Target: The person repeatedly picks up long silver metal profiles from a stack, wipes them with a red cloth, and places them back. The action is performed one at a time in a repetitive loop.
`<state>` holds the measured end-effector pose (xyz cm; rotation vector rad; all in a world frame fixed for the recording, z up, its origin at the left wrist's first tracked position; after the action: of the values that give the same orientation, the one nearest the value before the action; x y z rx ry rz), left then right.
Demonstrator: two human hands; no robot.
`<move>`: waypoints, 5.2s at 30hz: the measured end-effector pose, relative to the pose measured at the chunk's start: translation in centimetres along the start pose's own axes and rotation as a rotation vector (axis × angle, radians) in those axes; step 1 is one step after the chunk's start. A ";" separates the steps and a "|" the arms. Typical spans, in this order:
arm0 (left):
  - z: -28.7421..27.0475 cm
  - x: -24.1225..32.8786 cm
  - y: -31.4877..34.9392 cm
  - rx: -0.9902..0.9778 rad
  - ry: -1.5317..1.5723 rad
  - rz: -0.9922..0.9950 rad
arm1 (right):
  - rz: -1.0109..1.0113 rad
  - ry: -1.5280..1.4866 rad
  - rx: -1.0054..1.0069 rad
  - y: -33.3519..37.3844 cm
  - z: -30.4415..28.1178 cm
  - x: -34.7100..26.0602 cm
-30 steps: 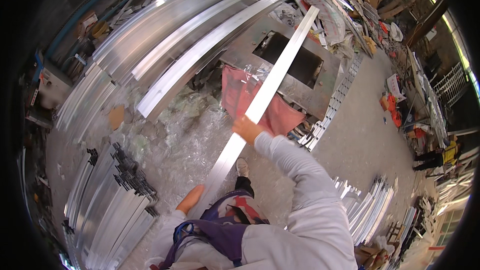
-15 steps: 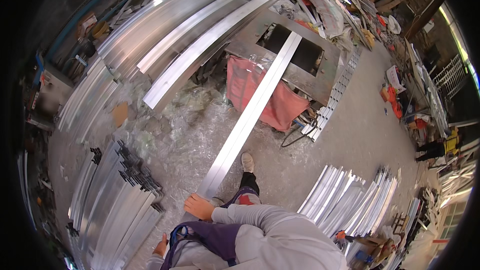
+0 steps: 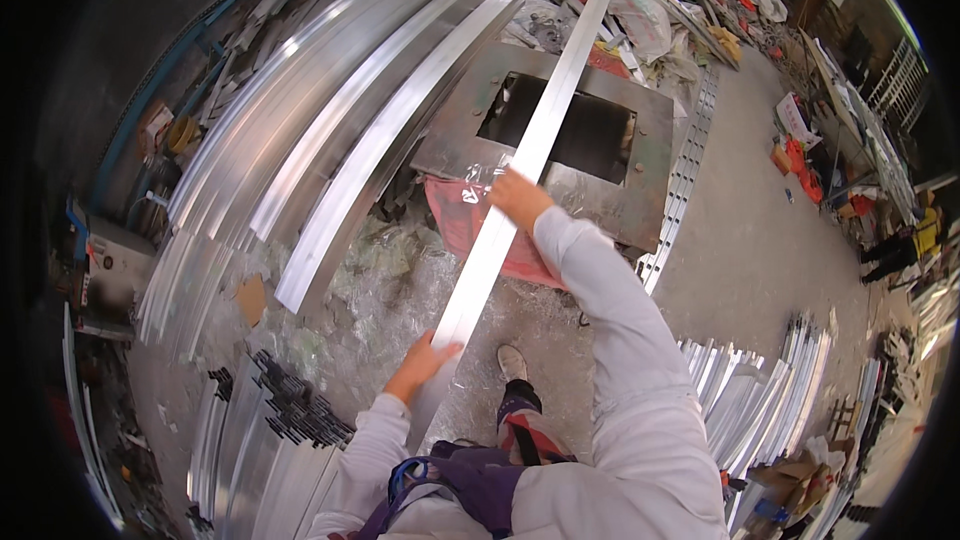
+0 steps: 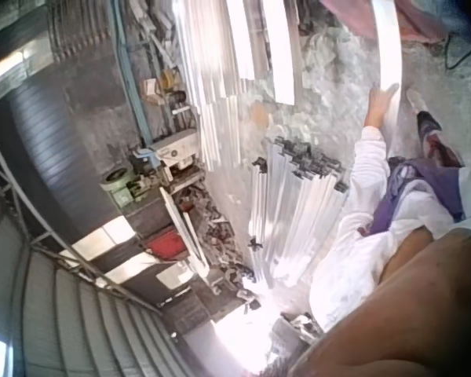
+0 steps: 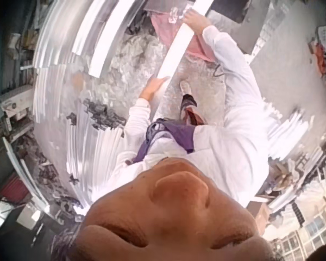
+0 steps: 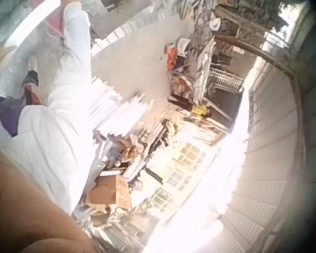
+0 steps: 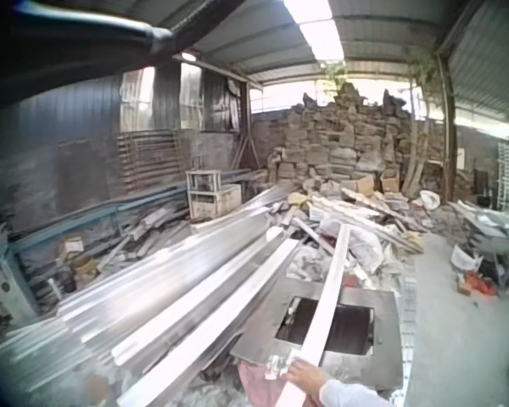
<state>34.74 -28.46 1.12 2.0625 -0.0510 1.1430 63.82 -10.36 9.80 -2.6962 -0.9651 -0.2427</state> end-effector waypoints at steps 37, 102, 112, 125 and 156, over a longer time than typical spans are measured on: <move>-2.1 -31.5 28.8 -0.417 0.627 -0.665 | -0.346 -0.458 0.091 6.4 -10.9 -39.5; 0.6 -18.9 27.9 -0.235 0.555 -0.368 | 1.061 -2.632 0.640 10.3 -7.5 -41.9; -0.6 -15.3 25.8 0.104 0.011 0.129 | 1.350 -2.270 0.704 12.3 -4.6 -39.9; 0.5 -8.5 12.9 -0.360 0.218 -0.036 | 1.397 -1.953 0.694 11.0 0.2 -27.1; 4.8 -23.7 24.3 -0.318 0.394 -0.298 | 0.271 -0.527 -0.208 6.6 -7.2 -34.8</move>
<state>14.90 -56.06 -3.37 1.4834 0.2444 1.2405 40.95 -38.22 6.91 -3.1145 -0.7066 0.4684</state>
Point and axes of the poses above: each hand's wrist, its own y-axis away from the middle knuckle, its own z-axis out of the palm, x = y × z, the point moved 5 cm from there along -y, towards the middle knuckle, and after that the axes turned 5 degrees about -x, right-handed, at the moved point
